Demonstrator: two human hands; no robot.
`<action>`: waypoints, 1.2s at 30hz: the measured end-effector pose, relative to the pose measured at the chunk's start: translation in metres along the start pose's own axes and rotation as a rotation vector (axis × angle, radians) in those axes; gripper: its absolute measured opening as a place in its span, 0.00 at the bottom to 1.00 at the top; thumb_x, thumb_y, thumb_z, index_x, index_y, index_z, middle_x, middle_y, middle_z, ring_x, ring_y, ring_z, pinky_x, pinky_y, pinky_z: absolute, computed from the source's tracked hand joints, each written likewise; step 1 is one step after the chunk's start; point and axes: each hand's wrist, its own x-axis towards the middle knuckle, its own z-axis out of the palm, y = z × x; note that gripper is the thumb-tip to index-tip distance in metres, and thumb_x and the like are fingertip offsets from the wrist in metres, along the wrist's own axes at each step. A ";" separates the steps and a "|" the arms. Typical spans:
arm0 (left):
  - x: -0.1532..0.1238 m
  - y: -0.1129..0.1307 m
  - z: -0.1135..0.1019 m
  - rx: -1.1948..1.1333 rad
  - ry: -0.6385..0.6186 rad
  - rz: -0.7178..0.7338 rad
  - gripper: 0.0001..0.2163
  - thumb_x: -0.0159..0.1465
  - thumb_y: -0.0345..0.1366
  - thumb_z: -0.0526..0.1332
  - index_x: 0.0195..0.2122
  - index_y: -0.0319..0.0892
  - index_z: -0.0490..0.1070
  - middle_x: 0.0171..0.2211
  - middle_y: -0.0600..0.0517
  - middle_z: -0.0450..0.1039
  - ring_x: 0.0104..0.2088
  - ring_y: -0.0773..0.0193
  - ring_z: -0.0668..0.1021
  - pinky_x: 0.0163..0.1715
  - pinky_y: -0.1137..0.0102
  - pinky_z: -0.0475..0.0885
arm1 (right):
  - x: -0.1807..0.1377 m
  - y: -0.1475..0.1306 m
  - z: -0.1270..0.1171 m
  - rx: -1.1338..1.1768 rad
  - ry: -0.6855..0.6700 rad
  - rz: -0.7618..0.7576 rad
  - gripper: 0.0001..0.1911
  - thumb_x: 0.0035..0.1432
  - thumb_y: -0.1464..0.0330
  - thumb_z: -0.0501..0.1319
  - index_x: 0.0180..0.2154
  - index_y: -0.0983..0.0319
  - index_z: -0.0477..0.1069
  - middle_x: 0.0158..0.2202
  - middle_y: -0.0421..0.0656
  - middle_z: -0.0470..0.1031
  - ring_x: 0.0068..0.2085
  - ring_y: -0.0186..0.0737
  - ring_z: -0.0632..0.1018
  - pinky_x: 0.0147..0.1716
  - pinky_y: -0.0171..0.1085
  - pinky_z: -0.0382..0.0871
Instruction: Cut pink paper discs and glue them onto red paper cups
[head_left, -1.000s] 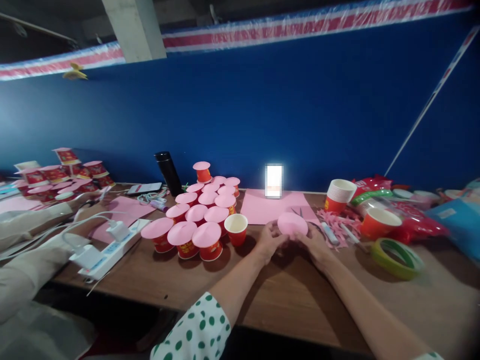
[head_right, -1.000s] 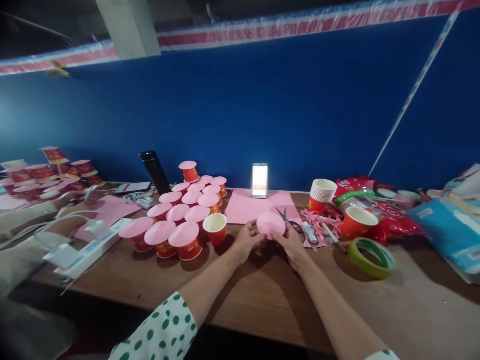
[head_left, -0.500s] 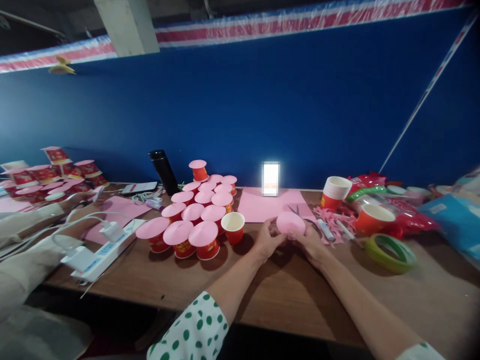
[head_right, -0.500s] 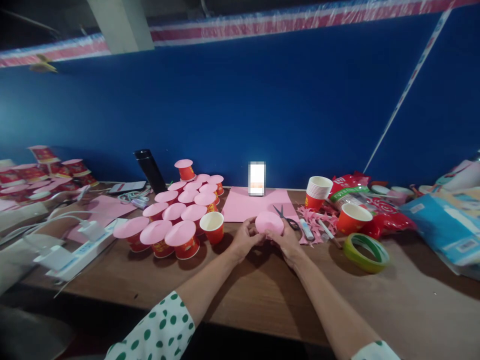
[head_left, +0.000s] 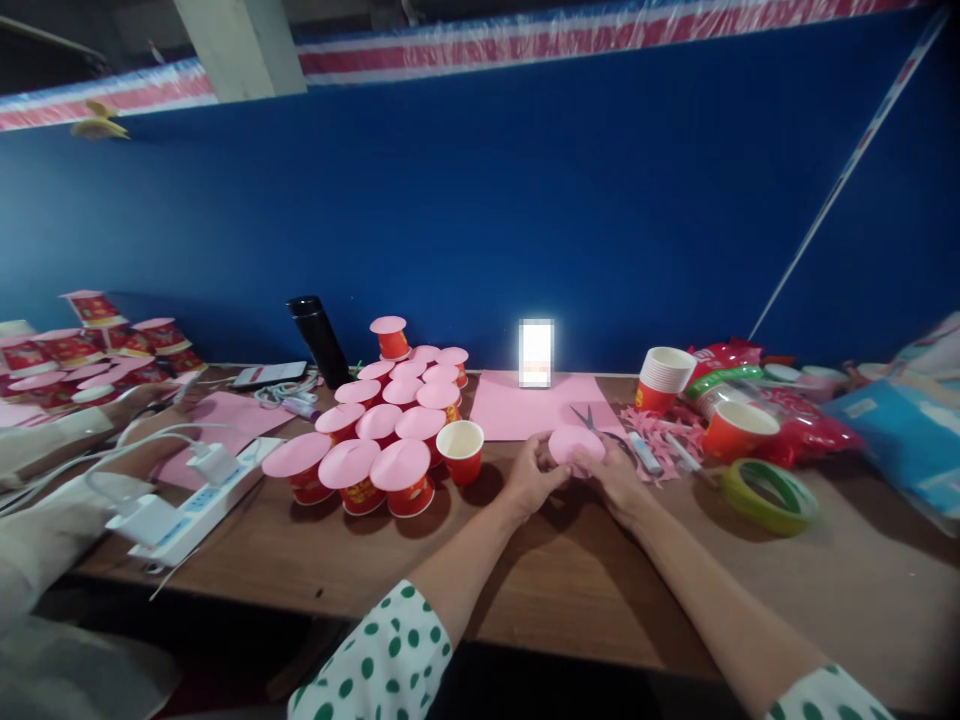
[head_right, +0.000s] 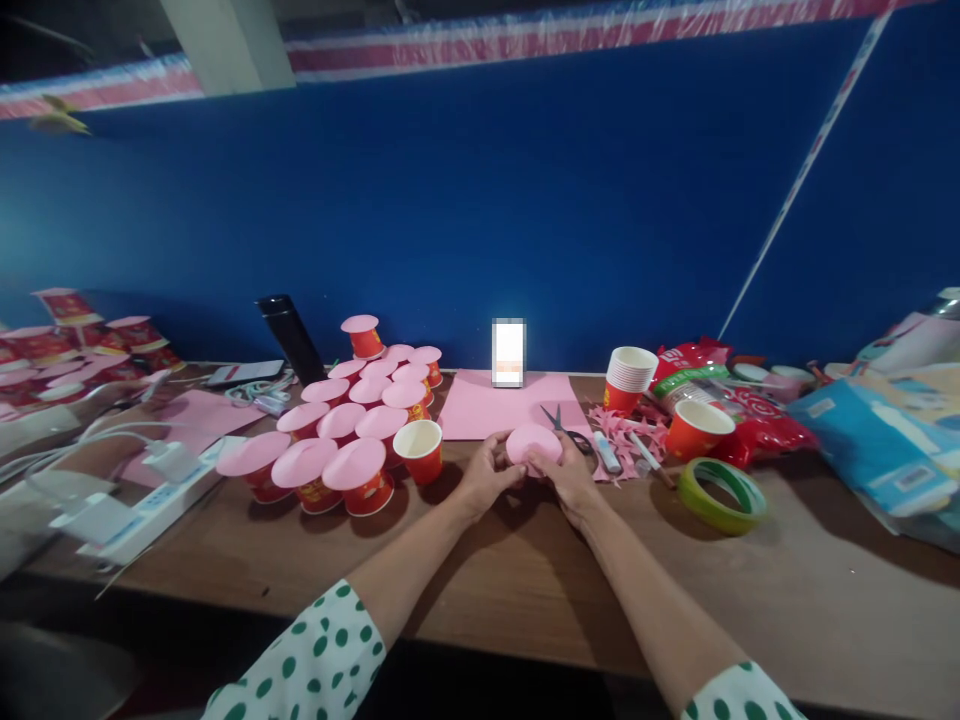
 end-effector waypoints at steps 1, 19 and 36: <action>0.000 0.000 0.000 0.001 0.005 -0.004 0.33 0.46 0.30 0.69 0.54 0.38 0.59 0.25 0.56 0.70 0.23 0.70 0.71 0.25 0.74 0.69 | 0.000 -0.001 0.001 0.001 -0.007 0.009 0.34 0.37 0.58 0.73 0.47 0.61 0.69 0.35 0.44 0.78 0.33 0.43 0.78 0.29 0.38 0.73; -0.001 0.008 0.001 -0.055 0.096 -0.005 0.34 0.45 0.31 0.71 0.53 0.39 0.59 0.42 0.44 0.73 0.35 0.62 0.76 0.26 0.74 0.72 | 0.003 0.006 -0.003 -0.008 -0.055 0.010 0.36 0.38 0.62 0.72 0.50 0.59 0.63 0.41 0.45 0.77 0.36 0.43 0.78 0.25 0.34 0.71; 0.001 0.006 -0.004 -0.085 0.179 0.031 0.34 0.48 0.30 0.70 0.56 0.40 0.61 0.39 0.47 0.73 0.35 0.64 0.77 0.27 0.76 0.72 | 0.002 0.008 -0.005 -0.063 -0.111 0.042 0.31 0.41 0.67 0.70 0.47 0.57 0.61 0.37 0.40 0.77 0.29 0.35 0.75 0.23 0.31 0.65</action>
